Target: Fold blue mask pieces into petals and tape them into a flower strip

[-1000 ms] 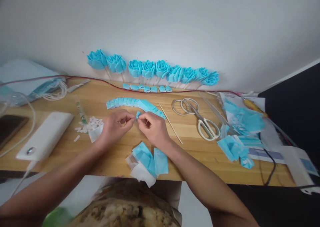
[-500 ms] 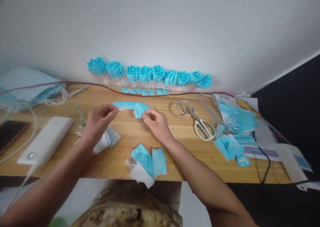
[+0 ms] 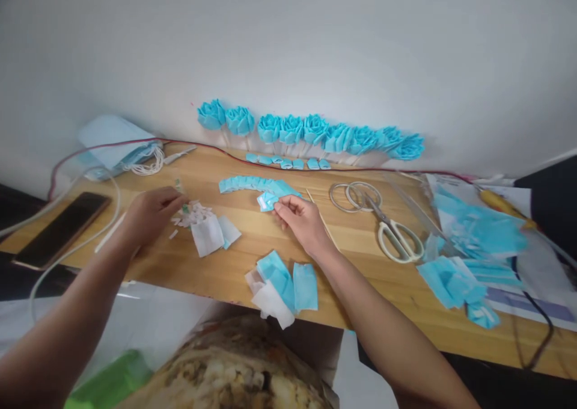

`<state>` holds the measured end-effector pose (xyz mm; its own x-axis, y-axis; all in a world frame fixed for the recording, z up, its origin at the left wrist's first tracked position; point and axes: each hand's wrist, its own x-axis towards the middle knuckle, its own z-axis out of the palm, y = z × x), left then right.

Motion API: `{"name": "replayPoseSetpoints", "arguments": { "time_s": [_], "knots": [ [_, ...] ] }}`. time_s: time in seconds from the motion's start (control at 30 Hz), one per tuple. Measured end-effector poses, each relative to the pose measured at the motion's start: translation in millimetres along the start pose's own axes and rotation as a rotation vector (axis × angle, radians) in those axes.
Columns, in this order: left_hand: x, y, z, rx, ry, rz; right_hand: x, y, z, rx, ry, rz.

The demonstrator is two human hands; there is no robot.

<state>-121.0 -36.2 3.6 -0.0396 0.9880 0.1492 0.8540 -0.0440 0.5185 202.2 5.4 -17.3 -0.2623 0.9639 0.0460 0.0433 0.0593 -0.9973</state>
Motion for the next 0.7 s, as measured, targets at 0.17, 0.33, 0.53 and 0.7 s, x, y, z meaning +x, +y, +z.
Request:
{"name": "replayPoseSetpoints", "arguments": {
  "time_s": [0.17, 0.33, 0.53, 0.7],
  "knots": [
    [0, -1, 5.2, 0.033, 0.013, -0.088, 0, 2, 2, 0.011, -0.009, 0.002],
    [-7, 17, 5.6, 0.006, 0.133, -0.001, -1, 2, 1, 0.047, -0.036, 0.030],
    [3, 83, 23.3, -0.362, -0.055, 0.212, -3, -1, 2, 0.108, -0.122, 0.072],
    [20, 106, 44.0, -0.495, -0.276, 0.208, -3, -5, -2, 0.084, -0.136, 0.049]
  ]
}}
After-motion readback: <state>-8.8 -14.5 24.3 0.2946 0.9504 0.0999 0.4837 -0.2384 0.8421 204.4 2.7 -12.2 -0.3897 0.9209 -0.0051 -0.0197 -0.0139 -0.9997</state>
